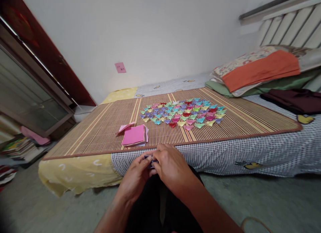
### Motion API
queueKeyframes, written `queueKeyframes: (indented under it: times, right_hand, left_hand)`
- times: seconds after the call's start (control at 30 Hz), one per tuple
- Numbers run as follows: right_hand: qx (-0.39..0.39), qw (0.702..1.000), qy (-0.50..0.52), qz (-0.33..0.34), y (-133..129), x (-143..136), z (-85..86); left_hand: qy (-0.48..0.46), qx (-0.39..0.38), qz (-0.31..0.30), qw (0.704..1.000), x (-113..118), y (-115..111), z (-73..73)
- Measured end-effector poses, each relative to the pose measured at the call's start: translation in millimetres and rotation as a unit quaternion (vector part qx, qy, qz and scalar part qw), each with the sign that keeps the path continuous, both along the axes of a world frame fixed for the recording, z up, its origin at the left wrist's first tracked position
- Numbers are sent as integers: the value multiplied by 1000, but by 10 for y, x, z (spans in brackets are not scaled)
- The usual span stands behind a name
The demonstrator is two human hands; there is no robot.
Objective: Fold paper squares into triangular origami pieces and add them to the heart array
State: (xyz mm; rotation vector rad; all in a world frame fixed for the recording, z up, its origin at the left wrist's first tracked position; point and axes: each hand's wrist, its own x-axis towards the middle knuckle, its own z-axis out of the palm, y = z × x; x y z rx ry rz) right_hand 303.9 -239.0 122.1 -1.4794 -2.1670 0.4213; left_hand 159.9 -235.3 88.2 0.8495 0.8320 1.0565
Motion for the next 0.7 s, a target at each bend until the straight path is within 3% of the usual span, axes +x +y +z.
queueKeyframes:
  times: [0.23, 0.47, 0.6, 0.7]
  right_hand:
    - [67, 997, 19, 32, 9, -5, -83]
    - [101, 994, 28, 36, -5, 0, -151]
    - [108, 993, 20, 46, -5, 21, -176]
    - [110, 993, 13, 42, -4, 22, -191]
  left_hand:
    - [-30, -15, -30, 999, -5, 9, -16]
    - [6, -2, -41, 999, -129, 31, 35]
    - [95, 64, 5, 993, -214, 59, 68]
    - [203, 147, 36, 967, -221, 73, 58]
